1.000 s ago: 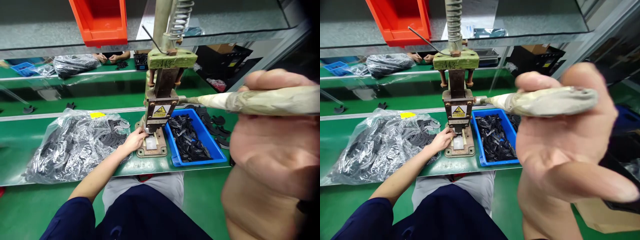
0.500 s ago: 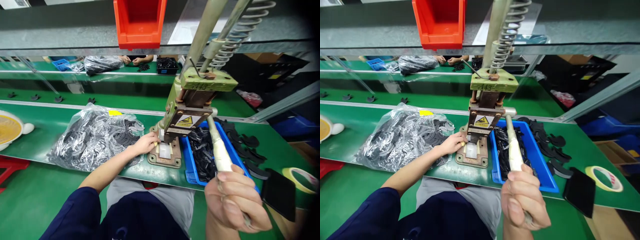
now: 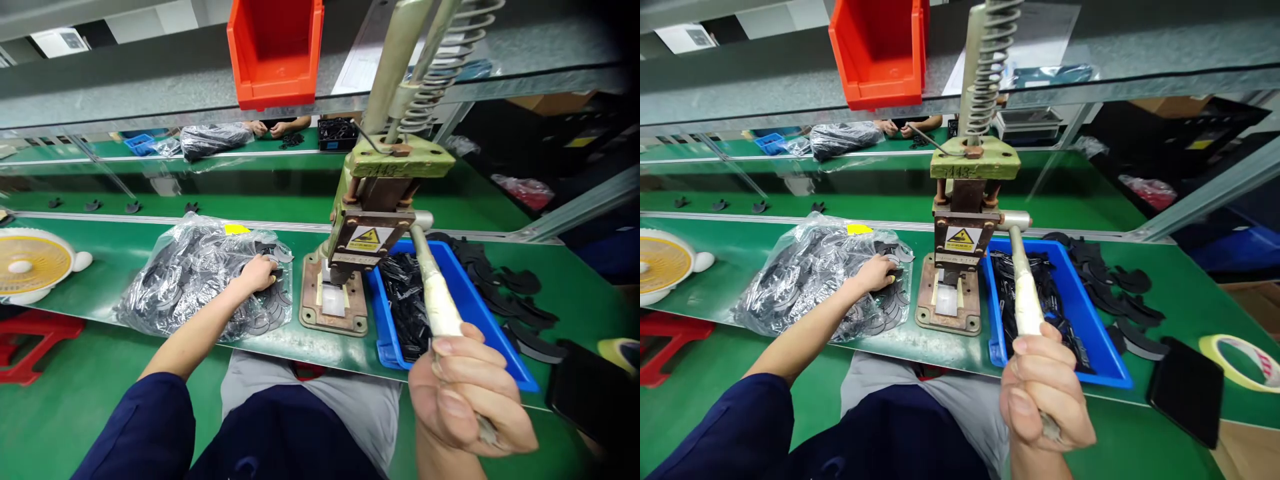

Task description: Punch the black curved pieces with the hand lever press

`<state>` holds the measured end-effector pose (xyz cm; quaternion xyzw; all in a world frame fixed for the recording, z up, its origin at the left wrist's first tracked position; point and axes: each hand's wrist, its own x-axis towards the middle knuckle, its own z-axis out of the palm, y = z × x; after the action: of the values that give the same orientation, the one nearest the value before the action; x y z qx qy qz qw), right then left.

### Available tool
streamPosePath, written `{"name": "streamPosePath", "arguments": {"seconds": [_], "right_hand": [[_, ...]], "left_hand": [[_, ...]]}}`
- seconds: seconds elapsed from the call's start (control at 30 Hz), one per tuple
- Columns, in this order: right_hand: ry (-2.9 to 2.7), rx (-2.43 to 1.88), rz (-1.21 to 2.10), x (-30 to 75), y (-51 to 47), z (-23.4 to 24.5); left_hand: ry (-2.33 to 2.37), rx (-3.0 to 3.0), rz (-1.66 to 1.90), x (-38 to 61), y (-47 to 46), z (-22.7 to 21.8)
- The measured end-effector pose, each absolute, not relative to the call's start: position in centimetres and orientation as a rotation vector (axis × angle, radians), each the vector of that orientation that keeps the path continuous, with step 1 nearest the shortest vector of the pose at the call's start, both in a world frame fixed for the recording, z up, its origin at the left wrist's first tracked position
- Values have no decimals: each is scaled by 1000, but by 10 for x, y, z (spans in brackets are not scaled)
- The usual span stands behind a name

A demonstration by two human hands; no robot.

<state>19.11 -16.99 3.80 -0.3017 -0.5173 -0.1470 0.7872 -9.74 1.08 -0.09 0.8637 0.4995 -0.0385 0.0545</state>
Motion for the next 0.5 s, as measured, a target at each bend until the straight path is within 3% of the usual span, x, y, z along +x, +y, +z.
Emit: {"name": "streamPosePath", "arguments": {"seconds": [0.23,0.4,0.5], "right_hand": [[-1127,-715,-220,186,-177,40],[-1149,-768,-167,187,-183,38],[-1190,-780,-117,189,-186,38]], "left_hand": [[1618,2737,-59,-102,11,-3],[1857,2253,441,-102,19,3],[1615,1728,755,-82,14,7]]}}
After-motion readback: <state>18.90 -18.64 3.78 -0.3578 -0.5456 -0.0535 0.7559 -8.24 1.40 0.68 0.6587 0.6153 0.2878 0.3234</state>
